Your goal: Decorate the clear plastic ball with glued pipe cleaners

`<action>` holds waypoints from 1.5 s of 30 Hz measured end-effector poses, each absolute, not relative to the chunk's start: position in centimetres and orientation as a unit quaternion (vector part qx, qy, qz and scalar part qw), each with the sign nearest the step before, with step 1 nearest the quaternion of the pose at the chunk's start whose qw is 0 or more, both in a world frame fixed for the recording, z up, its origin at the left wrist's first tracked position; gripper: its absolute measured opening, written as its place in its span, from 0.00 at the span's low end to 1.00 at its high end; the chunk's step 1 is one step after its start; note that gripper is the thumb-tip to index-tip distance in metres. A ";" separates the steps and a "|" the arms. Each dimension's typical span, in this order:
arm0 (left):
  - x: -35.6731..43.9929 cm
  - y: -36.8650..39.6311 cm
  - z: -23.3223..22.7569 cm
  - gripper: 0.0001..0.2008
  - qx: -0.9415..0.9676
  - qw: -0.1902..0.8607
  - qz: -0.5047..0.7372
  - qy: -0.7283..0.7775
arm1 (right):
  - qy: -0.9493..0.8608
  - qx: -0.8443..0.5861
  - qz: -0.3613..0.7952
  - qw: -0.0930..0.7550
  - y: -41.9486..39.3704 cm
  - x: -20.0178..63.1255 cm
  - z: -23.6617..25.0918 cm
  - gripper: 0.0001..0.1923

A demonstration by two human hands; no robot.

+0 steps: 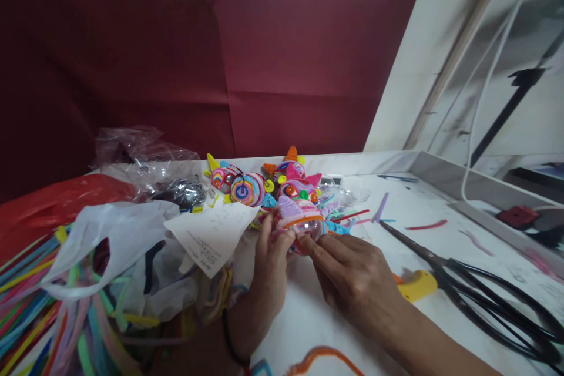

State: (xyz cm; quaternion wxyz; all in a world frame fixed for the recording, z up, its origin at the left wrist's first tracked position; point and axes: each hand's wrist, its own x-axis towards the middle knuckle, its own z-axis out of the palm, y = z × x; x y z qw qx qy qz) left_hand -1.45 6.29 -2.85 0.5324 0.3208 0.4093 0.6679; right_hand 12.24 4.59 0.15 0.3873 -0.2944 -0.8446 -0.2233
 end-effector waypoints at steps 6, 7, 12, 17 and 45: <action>-1.5 6.6 -4.1 0.25 0.323 0.523 0.677 0.406 | -0.844 -0.295 -0.244 0.375 4.5 12.2 0.6 0.16; -1.5 6.7 -4.2 0.24 0.322 0.523 0.679 0.403 | -0.846 -0.296 -0.245 0.371 4.5 12.2 0.6 0.16; -1.3 6.8 -4.1 0.24 0.311 0.518 0.691 0.397 | -0.845 -0.292 -0.256 0.367 4.4 12.2 0.6 0.16; -1.2 6.7 -3.5 0.22 0.354 0.507 0.677 0.400 | -0.847 -0.295 -0.249 0.366 4.3 12.1 0.7 0.16; -1.0 6.3 -1.7 0.16 0.372 0.555 0.654 0.354 | -0.863 -0.293 -0.230 0.341 4.3 12.2 0.4 0.15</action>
